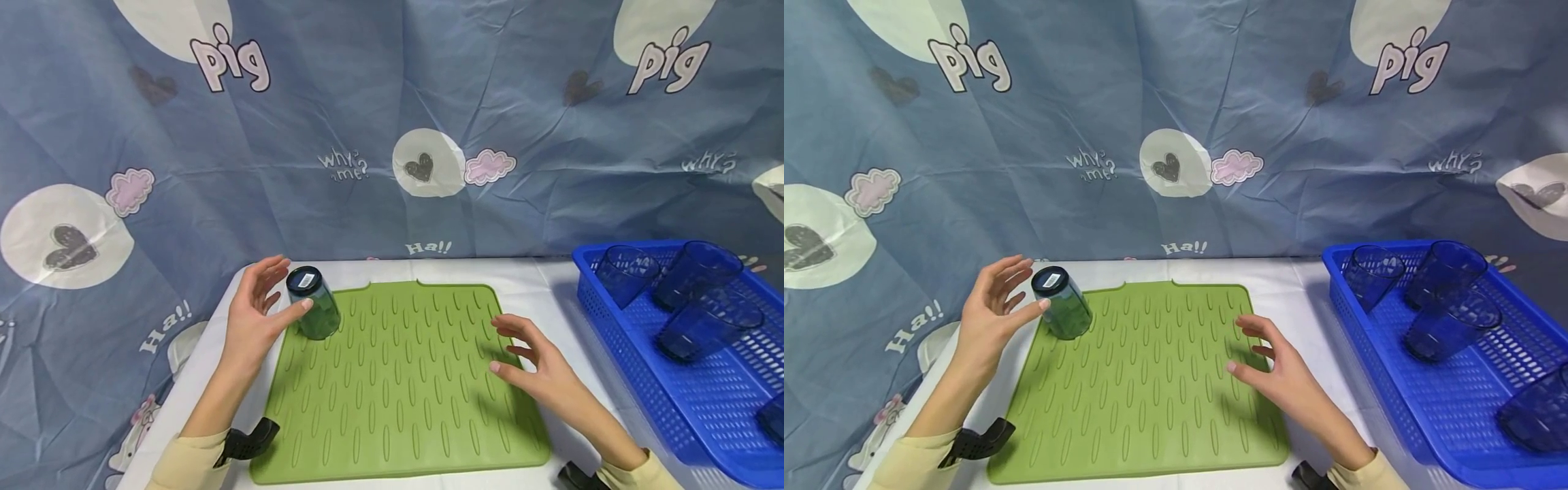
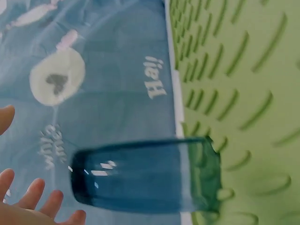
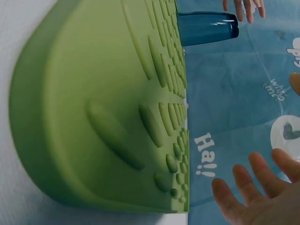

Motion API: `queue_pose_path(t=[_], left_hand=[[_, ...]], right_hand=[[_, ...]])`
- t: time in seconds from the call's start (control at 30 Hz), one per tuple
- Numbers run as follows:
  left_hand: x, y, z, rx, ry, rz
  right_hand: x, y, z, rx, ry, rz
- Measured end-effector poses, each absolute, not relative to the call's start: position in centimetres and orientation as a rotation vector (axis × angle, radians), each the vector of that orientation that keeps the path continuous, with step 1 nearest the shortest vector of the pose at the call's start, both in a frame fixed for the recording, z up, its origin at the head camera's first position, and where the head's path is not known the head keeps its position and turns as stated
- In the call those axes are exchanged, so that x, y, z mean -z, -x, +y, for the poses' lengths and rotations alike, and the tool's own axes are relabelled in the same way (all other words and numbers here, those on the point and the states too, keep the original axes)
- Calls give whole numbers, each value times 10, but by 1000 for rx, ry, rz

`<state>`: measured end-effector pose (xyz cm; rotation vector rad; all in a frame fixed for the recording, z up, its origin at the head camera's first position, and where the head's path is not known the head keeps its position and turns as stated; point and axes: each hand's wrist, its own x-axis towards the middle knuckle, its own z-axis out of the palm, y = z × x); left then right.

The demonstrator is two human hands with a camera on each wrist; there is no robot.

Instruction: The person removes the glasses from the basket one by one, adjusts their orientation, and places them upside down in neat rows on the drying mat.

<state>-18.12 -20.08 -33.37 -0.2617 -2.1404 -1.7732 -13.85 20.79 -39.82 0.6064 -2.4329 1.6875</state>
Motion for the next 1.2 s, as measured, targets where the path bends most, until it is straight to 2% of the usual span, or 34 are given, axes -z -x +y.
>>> queue_pose_path(t=[0.37,0.7,1.2], left_hand=[[321,155,-177,1704,495,-2213],[339,137,-160,1657,737,-2416],[360,128,-142,1708,738,-2505]], right_hand=[[394,138,212,-1702,-619,-2423],[388,137,213,-1697,-616,-2412],[382,134,214,-1669,-613,-2415]])
